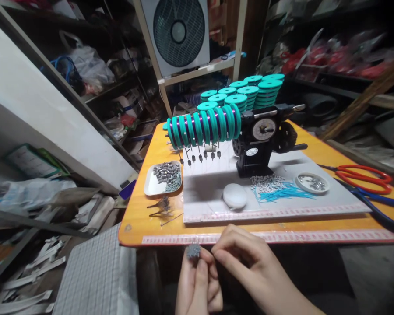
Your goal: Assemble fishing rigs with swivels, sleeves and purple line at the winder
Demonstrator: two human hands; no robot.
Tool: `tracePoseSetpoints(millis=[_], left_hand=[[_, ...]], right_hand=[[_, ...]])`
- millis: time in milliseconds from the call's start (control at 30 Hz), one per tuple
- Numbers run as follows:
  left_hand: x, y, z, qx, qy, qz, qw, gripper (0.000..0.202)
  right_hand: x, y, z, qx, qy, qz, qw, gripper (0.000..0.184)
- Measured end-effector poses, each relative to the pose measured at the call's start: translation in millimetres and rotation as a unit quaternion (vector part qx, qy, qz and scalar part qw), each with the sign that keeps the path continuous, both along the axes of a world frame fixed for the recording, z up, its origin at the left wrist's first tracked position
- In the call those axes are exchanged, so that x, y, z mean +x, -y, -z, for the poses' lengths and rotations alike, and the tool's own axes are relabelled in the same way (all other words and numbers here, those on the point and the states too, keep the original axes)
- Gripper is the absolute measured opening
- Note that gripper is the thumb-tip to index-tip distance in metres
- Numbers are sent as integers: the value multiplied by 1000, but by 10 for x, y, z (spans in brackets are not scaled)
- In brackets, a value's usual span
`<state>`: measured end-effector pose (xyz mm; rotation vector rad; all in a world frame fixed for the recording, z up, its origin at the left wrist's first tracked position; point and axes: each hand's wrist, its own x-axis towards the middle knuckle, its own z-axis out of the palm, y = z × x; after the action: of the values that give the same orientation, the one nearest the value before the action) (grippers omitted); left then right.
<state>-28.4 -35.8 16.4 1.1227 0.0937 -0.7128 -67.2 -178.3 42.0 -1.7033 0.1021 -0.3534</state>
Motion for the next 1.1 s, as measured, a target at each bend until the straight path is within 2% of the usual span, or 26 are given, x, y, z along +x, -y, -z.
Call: tracePoseSetpoints(millis=[100, 267, 467, 600, 700, 767, 900, 1000, 1100], left_hand=[[-21, 71, -1, -13, 23, 25, 999, 44], [-67, 62, 71, 30, 58, 30, 997, 40], [-166, -46, 153, 98, 95, -79, 988, 25], [-180, 29, 124, 39, 51, -46, 997, 33], [-190, 107, 98, -19, 47, -91, 995, 37], [-210, 123, 76, -6, 68, -137, 988, 39], [-257, 92, -3, 42, 72, -178, 980, 43], [-267, 71, -50, 36, 69, -191, 978, 44], [-254, 61, -43, 3, 63, -178, 982, 39]], right_hand=[[37, 23, 19, 71, 5, -12, 997, 19], [55, 63, 16, 83, -13, -36, 996, 17], [29, 64, -26, -9, -15, -36, 999, 14], [-9, 51, -6, -35, -14, -32, 999, 16], [-61, 48, 34, -72, 10, -26, 997, 13], [-102, 49, 64, -111, 44, -13, 993, 11], [-169, 52, 115, -172, 75, 0, 982, 14], [-192, 44, 131, -183, 66, -10, 981, 14], [-194, 30, 120, -195, 76, -2, 978, 15]])
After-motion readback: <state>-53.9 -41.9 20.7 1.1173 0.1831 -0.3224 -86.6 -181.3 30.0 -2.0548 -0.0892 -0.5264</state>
